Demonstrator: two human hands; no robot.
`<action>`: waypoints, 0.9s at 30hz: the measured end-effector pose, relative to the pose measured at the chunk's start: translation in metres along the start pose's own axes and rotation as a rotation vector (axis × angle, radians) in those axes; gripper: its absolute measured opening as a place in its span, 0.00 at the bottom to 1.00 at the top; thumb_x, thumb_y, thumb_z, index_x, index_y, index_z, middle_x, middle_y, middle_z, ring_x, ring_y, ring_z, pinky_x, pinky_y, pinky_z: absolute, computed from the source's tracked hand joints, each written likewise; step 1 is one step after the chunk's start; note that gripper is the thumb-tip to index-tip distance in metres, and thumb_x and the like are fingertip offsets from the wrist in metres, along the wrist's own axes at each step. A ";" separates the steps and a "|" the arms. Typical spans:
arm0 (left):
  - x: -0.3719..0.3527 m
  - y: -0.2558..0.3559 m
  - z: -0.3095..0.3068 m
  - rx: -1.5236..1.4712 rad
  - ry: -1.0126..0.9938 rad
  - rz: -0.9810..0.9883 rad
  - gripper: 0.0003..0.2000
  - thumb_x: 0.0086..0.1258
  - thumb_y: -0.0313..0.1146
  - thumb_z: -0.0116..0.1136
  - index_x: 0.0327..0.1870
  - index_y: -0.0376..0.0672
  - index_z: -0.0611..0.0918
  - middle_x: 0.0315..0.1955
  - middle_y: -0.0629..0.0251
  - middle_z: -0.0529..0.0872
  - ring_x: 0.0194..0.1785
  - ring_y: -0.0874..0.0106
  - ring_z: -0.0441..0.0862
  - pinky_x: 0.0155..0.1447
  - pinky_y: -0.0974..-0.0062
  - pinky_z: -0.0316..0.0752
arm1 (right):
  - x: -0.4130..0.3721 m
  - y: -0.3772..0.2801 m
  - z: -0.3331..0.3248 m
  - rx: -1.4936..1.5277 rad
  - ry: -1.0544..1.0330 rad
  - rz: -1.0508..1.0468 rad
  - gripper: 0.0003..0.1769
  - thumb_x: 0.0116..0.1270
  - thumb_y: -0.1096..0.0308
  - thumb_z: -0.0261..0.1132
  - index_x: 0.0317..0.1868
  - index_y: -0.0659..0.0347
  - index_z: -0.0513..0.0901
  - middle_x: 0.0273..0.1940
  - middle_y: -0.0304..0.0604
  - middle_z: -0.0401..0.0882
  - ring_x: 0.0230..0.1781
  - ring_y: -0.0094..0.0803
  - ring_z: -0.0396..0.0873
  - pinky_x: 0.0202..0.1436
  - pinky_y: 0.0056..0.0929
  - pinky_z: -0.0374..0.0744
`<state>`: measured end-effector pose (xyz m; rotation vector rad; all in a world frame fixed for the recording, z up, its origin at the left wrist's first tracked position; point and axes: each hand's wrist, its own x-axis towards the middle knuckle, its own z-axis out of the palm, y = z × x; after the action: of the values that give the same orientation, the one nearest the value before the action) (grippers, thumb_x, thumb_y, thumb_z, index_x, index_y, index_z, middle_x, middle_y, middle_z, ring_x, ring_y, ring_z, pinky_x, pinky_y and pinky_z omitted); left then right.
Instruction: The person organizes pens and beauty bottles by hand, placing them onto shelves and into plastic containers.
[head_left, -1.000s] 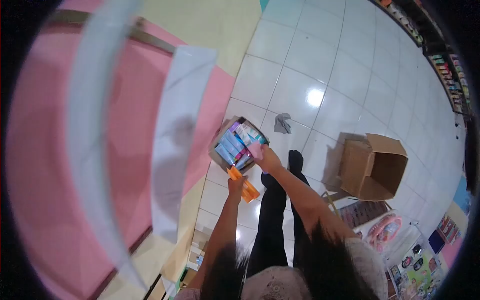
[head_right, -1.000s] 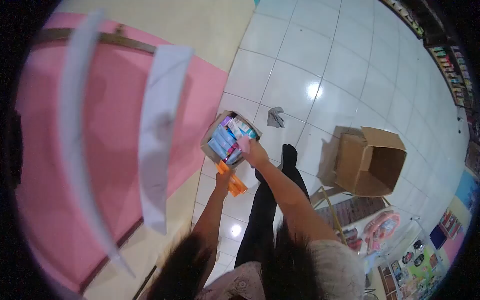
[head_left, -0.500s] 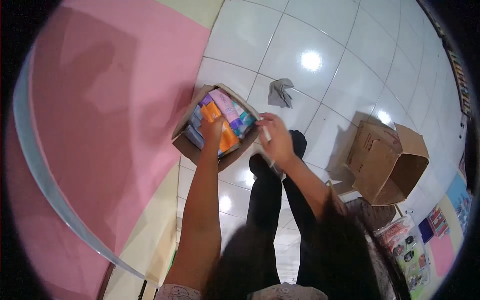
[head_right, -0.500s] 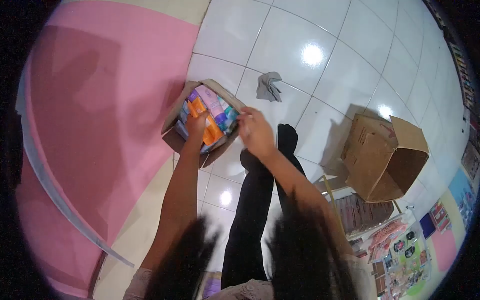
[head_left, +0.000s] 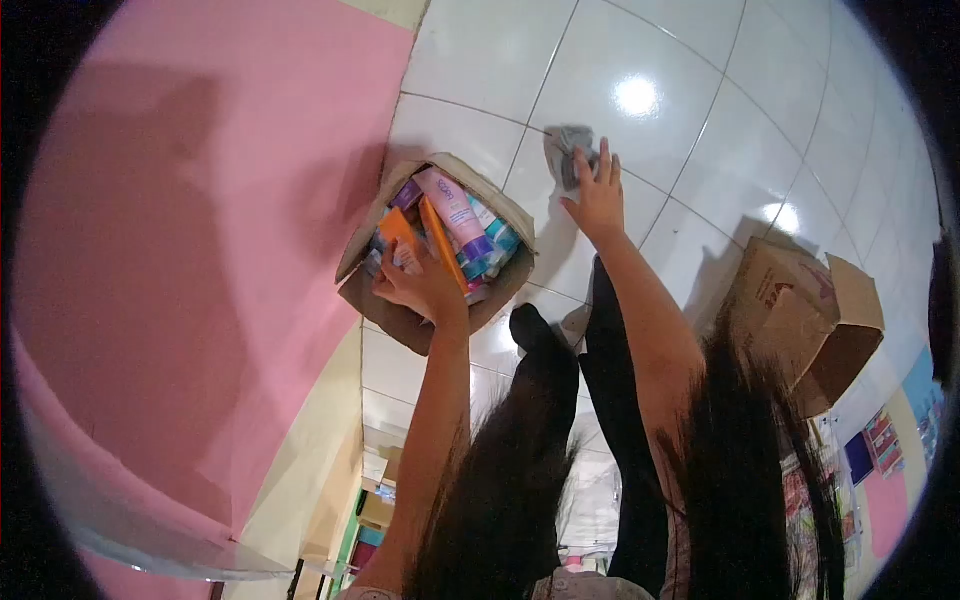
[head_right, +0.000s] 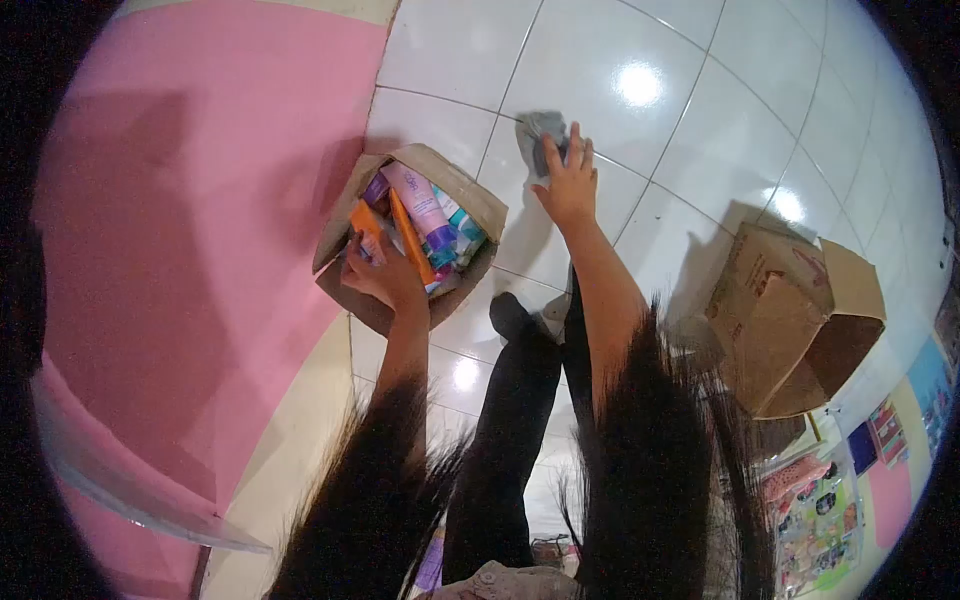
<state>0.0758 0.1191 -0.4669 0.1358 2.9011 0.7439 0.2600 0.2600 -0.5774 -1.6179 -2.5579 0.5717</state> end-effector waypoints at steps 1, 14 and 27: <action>-0.001 -0.004 -0.002 0.030 0.012 -0.002 0.26 0.62 0.35 0.63 0.61 0.42 0.72 0.52 0.48 0.63 0.55 0.52 0.66 0.60 0.60 0.64 | 0.004 -0.005 0.003 -0.004 -0.049 -0.017 0.35 0.58 0.68 0.65 0.66 0.50 0.64 0.64 0.50 0.62 0.64 0.54 0.61 0.56 0.54 0.74; 0.030 -0.121 0.019 0.430 -0.459 0.415 0.29 0.69 0.43 0.52 0.69 0.44 0.62 0.65 0.40 0.54 0.68 0.44 0.52 0.69 0.50 0.51 | -0.001 0.010 -0.019 0.059 -0.671 0.163 0.21 0.57 0.55 0.62 0.44 0.62 0.80 0.41 0.54 0.82 0.41 0.49 0.82 0.47 0.45 0.78; -0.130 0.137 -0.253 -0.644 -1.247 -0.549 0.27 0.72 0.59 0.45 0.62 0.49 0.65 0.54 0.59 0.73 0.51 0.60 0.78 0.45 0.58 0.81 | -0.122 -0.124 -0.369 0.760 -0.413 -0.282 0.22 0.58 0.66 0.68 0.52 0.65 0.75 0.57 0.52 0.70 0.60 0.42 0.68 0.63 0.37 0.67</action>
<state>0.1704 0.1029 -0.1659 -0.1995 1.3553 0.9431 0.2984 0.2072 -0.1745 -0.9277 -2.2593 1.7104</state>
